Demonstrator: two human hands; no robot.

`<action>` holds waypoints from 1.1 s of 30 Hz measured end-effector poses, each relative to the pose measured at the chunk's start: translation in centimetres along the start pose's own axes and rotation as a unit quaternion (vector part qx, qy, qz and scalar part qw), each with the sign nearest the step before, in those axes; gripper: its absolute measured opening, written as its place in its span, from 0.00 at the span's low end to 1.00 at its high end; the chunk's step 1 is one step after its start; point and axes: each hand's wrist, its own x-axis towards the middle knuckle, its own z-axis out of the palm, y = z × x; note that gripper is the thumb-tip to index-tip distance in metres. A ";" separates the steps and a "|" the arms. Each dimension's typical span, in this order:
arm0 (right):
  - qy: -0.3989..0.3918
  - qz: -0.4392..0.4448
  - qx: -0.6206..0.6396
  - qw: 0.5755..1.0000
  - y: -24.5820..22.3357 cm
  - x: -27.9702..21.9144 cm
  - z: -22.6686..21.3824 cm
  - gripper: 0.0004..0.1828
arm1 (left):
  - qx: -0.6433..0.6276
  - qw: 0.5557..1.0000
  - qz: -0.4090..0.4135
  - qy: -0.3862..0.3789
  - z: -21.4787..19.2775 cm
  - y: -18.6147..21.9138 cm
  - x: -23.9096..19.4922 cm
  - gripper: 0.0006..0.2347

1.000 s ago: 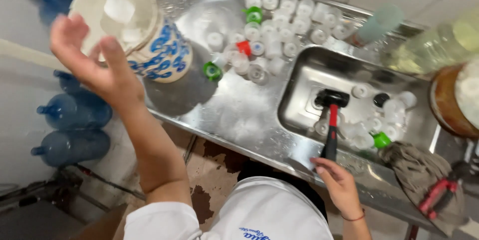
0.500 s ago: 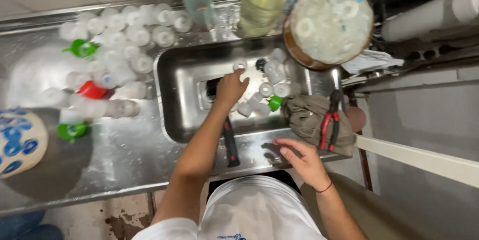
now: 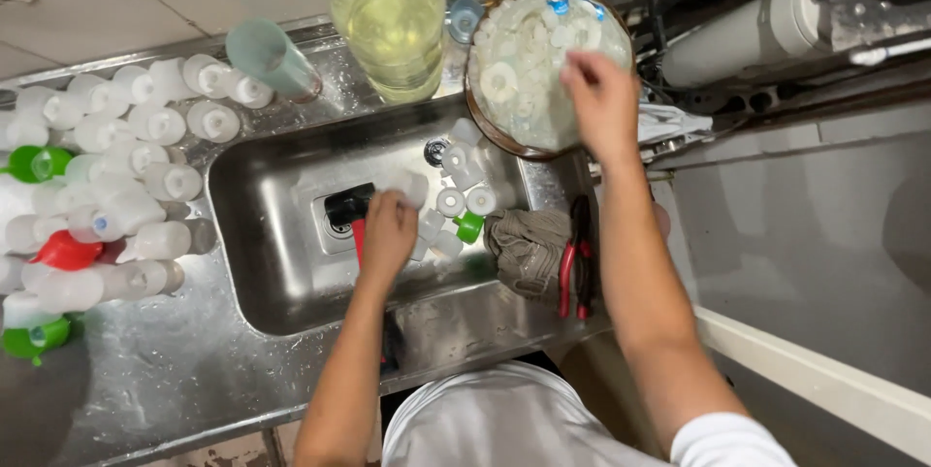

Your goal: The person sorts through a pile of plastic bottle caps in a sink, picking them up one by one and placing them into a large bucket.

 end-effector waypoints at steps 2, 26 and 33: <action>0.004 0.030 -0.232 0.972 5.4 6.8 2.8 0.12 | -0.147 0.989 -0.002 0.001 -0.7 -0.1 -3.7 0.10; -0.159 -0.018 0.149 0.976 -19.9 -24.4 16.0 0.12 | -0.685 0.710 -0.162 0.019 -11.2 -3.1 -12.0 0.17; -0.154 -0.024 0.111 0.982 -25.9 -27.4 19.2 0.06 | -0.648 0.748 -0.142 0.014 -13.8 -7.5 -15.2 0.18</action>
